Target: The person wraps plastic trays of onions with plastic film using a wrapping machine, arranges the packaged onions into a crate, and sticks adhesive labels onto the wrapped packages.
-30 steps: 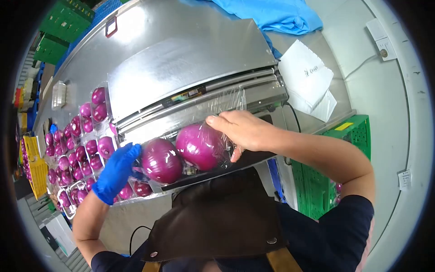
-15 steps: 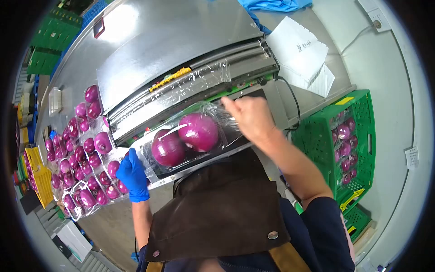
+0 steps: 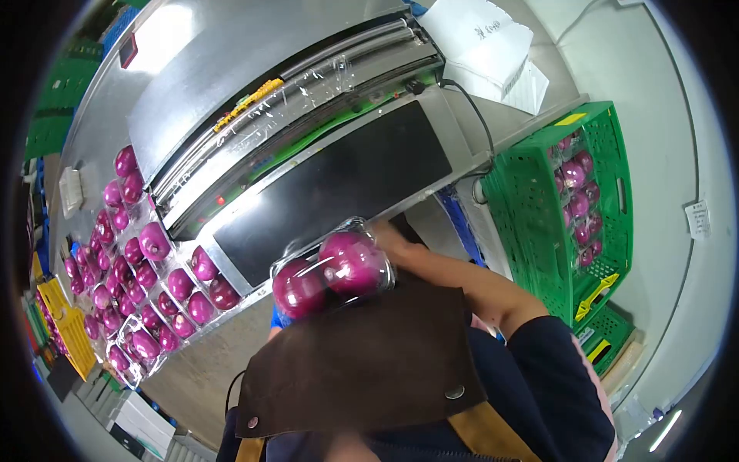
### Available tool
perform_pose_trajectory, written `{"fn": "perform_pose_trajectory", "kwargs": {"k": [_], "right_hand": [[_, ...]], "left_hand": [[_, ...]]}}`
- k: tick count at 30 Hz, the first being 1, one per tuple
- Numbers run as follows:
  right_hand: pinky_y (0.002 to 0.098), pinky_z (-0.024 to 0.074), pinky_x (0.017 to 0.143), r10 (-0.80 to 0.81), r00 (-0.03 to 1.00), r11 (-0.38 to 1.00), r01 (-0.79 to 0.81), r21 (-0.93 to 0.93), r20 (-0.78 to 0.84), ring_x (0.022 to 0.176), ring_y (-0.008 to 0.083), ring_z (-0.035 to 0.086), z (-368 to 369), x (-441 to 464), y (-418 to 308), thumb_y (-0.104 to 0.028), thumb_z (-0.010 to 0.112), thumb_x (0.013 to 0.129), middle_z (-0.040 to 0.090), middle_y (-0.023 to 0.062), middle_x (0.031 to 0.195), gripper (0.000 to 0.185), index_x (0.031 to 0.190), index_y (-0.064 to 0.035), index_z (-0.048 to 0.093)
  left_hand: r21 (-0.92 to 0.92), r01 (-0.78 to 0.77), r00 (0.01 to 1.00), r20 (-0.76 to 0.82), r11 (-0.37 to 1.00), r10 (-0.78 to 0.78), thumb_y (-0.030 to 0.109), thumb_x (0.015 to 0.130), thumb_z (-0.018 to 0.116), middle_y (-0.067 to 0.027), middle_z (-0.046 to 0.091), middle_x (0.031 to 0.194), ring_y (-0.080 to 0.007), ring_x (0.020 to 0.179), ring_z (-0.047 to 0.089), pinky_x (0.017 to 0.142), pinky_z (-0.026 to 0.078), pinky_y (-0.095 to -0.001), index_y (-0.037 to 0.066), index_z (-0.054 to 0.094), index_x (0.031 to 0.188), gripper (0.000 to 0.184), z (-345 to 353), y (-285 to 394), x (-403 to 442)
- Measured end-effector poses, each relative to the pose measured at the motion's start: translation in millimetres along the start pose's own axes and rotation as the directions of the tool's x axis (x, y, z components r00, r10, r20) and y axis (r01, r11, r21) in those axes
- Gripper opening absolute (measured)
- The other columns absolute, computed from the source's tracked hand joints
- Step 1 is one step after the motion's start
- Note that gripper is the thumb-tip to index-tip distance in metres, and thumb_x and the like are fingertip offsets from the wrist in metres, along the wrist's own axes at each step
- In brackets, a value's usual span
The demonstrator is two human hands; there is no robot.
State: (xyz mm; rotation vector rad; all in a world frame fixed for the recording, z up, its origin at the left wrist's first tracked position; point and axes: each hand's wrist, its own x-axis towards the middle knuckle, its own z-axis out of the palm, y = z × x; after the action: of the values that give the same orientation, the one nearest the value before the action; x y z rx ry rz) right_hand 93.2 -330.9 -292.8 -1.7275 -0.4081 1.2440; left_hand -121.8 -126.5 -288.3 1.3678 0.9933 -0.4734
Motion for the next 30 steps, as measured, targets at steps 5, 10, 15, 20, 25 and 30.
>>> {"fn": "perform_pose_trajectory", "kwargs": {"k": [5, 10, 15, 20, 25, 30], "right_hand": [[0.0368, 0.046, 0.068, -0.404, 0.905, 0.891, 0.356, 0.282, 0.134, 0.076, 0.0173, 0.056, 37, -27, -70, -0.024, 0.056, 0.089, 0.06, 0.0097, 0.081, 0.022, 0.086, -0.0018, 0.06], [0.0392, 0.0413, 0.06, -0.406, 0.832, 0.882, 0.248, 0.401, 0.379, 0.06, 0.0227, 0.045, 31, -56, -136, -0.033, 0.045, 0.096, 0.044, 0.0097, 0.062, 0.042, 0.068, -0.0016, 0.042], [0.0368, 0.043, 0.082, -0.425, 0.781, 0.858, 0.509, -0.072, 0.458, 0.098, 0.0252, 0.054, -22, -79, -48, -0.044, 0.049, 0.091, 0.056, 0.0151, 0.104, 0.045, 0.097, 0.0006, 0.056], [0.0346, 0.0445, 0.094, -0.361, 0.919, 0.928, 0.339, -0.152, -0.157, 0.111, 0.0303, 0.056, -143, -167, -123, -0.05, 0.05, 0.09, 0.054, 0.0216, 0.124, 0.066, 0.13, 0.0019, 0.045], [0.0381, 0.0432, 0.091, -0.361, 0.915, 0.921, 0.38, -0.085, 0.178, 0.104, 0.0331, 0.058, -162, -217, -107, -0.058, 0.042, 0.091, 0.058, 0.0224, 0.117, 0.069, 0.121, 0.0039, 0.052], [0.0366, 0.0387, 0.095, -0.15, 0.796, 0.982, 0.189, 0.006, -0.587, 0.106, 0.0258, 0.054, -213, -304, -14, -0.037, 0.034, 0.099, 0.059, 0.0181, 0.113, 0.047, 0.12, -0.0003, 0.053]], "left_hand": [[-0.134, 0.057, 0.996, 0.079, 0.989, -0.046, 0.018, 0.085, 0.06, -0.008, 0.051, 0.069, -0.0181, 0.064, 0.05, 0.06, 0.042, -0.0375, 0.002, 0.059, 0.103, 0.024, 25, 9, -3], [-0.164, -0.016, 0.994, 0.105, 0.986, 0.033, 0.019, 0.087, 0.058, -0.0094, 0.052, 0.078, -0.0199, 0.073, 0.051, 0.066, 0.043, -0.0386, 0.002, 0.056, 0.107, 0.027, -31, 66, -93], [-0.299, -0.011, 0.965, 0.248, 0.954, 0.088, 0.019, 0.088, 0.056, -0.0109, 0.053, 0.087, -0.0217, 0.082, 0.052, 0.073, 0.044, -0.0397, 0.002, 0.054, 0.112, 0.03, -14, 102, -129], [-0.351, 0.117, 0.835, 0.541, 0.929, 0.099, 0.02, 0.089, 0.054, -0.0123, 0.054, 0.096, -0.0235, 0.091, 0.052, 0.079, 0.045, -0.0407, 0.002, 0.051, 0.117, 0.033, 108, 138, -83], [-0.188, 0.268, 0.605, 0.796, 0.945, -0.013, 0.021, 0.091, 0.052, -0.0138, 0.055, 0.105, -0.0252, 0.1, 0.053, 0.085, 0.045, -0.0418, 0.002, 0.049, 0.122, 0.036, 227, 177, -56], [-0.102, 0.396, 0.438, 0.895, 0.912, -0.09, 0.021, 0.092, 0.051, -0.0152, 0.056, 0.114, -0.027, 0.109, 0.054, 0.091, 0.046, -0.0429, 0.002, 0.047, 0.126, 0.04, 316, 207, -58]]}}
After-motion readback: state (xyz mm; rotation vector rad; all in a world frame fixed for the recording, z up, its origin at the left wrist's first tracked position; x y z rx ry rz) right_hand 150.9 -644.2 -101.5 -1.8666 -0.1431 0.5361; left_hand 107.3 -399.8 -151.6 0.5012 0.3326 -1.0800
